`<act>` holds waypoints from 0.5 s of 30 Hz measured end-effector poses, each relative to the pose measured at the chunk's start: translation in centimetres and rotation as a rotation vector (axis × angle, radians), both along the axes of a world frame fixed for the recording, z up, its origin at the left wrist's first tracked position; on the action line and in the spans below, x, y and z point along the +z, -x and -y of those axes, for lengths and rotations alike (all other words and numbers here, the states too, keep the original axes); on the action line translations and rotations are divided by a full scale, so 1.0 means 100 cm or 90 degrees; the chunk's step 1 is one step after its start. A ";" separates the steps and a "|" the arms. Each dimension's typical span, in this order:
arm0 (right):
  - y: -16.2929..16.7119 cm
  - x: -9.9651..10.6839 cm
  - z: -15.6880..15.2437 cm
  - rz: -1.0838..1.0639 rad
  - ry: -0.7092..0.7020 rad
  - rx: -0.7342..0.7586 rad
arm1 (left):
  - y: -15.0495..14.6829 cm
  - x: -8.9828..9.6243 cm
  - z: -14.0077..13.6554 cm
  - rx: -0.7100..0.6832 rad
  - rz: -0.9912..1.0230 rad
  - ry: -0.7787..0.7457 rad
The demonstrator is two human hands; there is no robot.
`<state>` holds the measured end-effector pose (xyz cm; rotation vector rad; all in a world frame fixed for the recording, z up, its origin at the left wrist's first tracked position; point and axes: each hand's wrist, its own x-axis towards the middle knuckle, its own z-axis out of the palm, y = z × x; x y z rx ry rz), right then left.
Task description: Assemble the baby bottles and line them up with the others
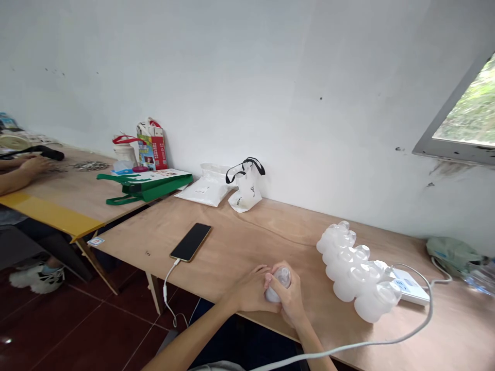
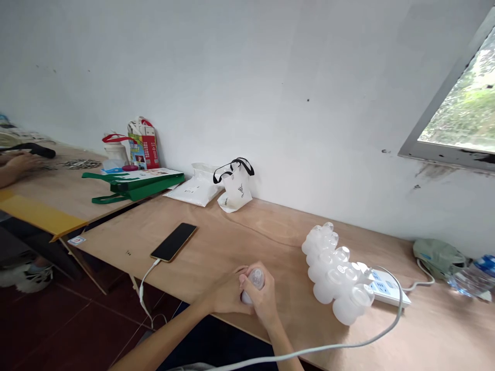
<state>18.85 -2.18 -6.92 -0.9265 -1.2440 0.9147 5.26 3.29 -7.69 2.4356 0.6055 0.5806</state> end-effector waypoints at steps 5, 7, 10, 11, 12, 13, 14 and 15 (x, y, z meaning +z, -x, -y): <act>-0.001 0.005 0.001 -0.043 0.011 0.037 | 0.000 0.004 0.002 0.009 0.011 0.023; -0.003 0.005 0.001 -0.054 0.004 0.050 | -0.001 0.007 0.003 0.015 0.007 0.031; -0.004 0.004 0.000 -0.058 -0.009 0.060 | -0.001 0.013 0.005 0.023 0.011 0.040; -0.004 0.004 0.000 -0.058 -0.011 0.061 | -0.001 0.014 0.006 0.024 0.011 0.043; -0.004 0.003 0.000 -0.057 -0.012 0.058 | -0.001 0.016 0.006 0.026 0.011 0.047; -0.004 0.003 -0.001 -0.053 -0.011 0.051 | -0.001 0.018 0.007 0.031 0.008 0.052; -0.004 0.002 -0.001 -0.045 -0.010 0.039 | 0.000 0.019 0.008 0.041 0.006 0.058; -0.003 0.002 -0.001 -0.034 -0.009 0.025 | 0.000 0.020 0.009 0.053 0.004 0.064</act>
